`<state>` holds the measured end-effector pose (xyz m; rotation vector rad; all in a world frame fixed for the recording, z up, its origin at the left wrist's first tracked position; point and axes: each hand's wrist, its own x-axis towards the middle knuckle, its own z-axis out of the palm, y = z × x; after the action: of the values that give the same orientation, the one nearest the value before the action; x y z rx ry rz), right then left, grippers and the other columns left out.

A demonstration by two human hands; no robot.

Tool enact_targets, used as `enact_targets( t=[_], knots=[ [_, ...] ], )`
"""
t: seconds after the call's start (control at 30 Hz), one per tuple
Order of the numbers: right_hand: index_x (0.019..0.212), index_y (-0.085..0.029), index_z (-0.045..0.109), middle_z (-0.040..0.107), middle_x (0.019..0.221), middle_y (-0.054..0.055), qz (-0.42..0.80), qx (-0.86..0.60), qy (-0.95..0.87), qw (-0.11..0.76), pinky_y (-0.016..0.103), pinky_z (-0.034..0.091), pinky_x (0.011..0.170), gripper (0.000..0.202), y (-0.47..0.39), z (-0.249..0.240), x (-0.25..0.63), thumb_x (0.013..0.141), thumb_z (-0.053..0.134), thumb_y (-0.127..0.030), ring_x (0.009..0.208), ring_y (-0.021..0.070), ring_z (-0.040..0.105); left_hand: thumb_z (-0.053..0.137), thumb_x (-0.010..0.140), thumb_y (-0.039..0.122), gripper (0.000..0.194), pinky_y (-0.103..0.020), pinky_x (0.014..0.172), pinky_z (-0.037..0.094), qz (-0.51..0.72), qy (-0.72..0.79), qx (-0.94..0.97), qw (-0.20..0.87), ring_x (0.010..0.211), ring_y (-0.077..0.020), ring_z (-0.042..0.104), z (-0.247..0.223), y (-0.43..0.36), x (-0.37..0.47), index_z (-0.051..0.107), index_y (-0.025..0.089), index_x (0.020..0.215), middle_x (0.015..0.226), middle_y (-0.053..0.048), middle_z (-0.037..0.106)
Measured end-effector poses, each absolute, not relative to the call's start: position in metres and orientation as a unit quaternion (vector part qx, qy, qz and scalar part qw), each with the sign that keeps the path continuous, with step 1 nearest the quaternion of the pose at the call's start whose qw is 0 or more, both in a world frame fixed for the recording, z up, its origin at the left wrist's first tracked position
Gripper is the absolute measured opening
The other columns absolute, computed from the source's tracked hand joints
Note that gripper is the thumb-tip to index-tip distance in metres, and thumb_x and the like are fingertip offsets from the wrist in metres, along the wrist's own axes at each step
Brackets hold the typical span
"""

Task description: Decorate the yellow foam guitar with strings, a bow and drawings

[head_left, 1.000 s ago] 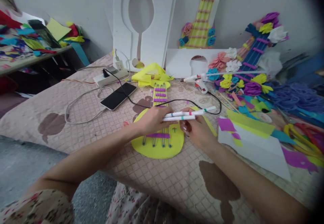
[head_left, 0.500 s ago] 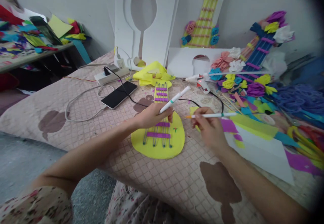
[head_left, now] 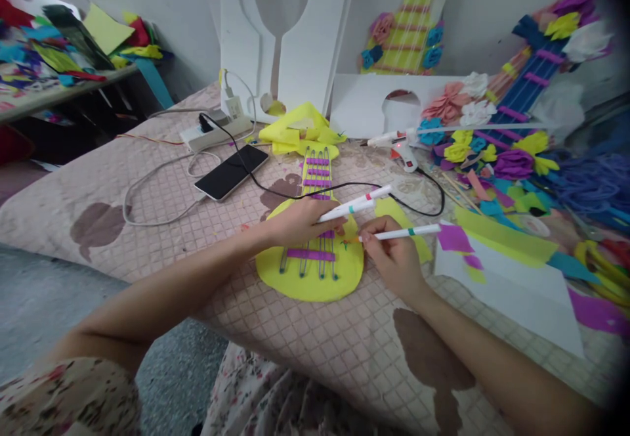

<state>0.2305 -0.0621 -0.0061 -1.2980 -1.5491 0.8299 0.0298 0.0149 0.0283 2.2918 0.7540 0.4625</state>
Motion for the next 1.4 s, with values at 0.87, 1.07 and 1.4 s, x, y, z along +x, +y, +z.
enact_targets(
  t=[0.87, 1.07, 1.4],
  knots=[
    [0.078, -0.022, 0.051, 0.052, 0.073, 0.0, 0.224, -0.503, -0.705, 0.446, 0.029, 0.037, 0.059, 0.007, -0.061, -0.0065, 0.2313, 0.084, 0.053, -0.02, 0.065, 0.0142, 0.048, 0.044, 0.095, 0.03, 0.023, -0.024, 0.069, 0.046, 0.175, 0.296, 0.867, 0.36, 0.075, -0.0137, 0.064, 0.029, 0.0142, 0.0297, 0.062, 0.016, 0.088, 0.089, -0.003, 0.071],
    [0.077, -0.022, 0.051, 0.05, 0.069, -0.001, 0.249, -0.512, -0.702, 0.428, 0.027, 0.032, 0.052, 0.008, -0.0611, -0.0057, 0.2293, 0.084, 0.052, -0.02, 0.057, 0.0119, 0.042, 0.045, 0.094, 0.03, 0.023, -0.024, 0.069, 0.047, 0.174, 0.302, 0.868, 0.353, 0.074, -0.0138, 0.063, 0.0291, 0.014, 0.0298, 0.062, 0.015, 0.089, 0.086, -0.004, 0.07],
    [0.078, -0.021, 0.052, 0.052, 0.068, -0.001, 0.235, -0.53, -0.682, 0.445, 0.025, 0.035, 0.051, 0.007, -0.0613, -0.0068, 0.2312, 0.084, 0.054, -0.022, 0.059, 0.0124, 0.045, 0.043, 0.095, 0.032, 0.026, -0.024, 0.068, 0.048, 0.17, 0.302, 0.872, 0.347, 0.073, -0.0131, 0.063, 0.0289, 0.0136, 0.0297, 0.062, 0.015, 0.09, 0.084, -0.004, 0.07]
  ],
)
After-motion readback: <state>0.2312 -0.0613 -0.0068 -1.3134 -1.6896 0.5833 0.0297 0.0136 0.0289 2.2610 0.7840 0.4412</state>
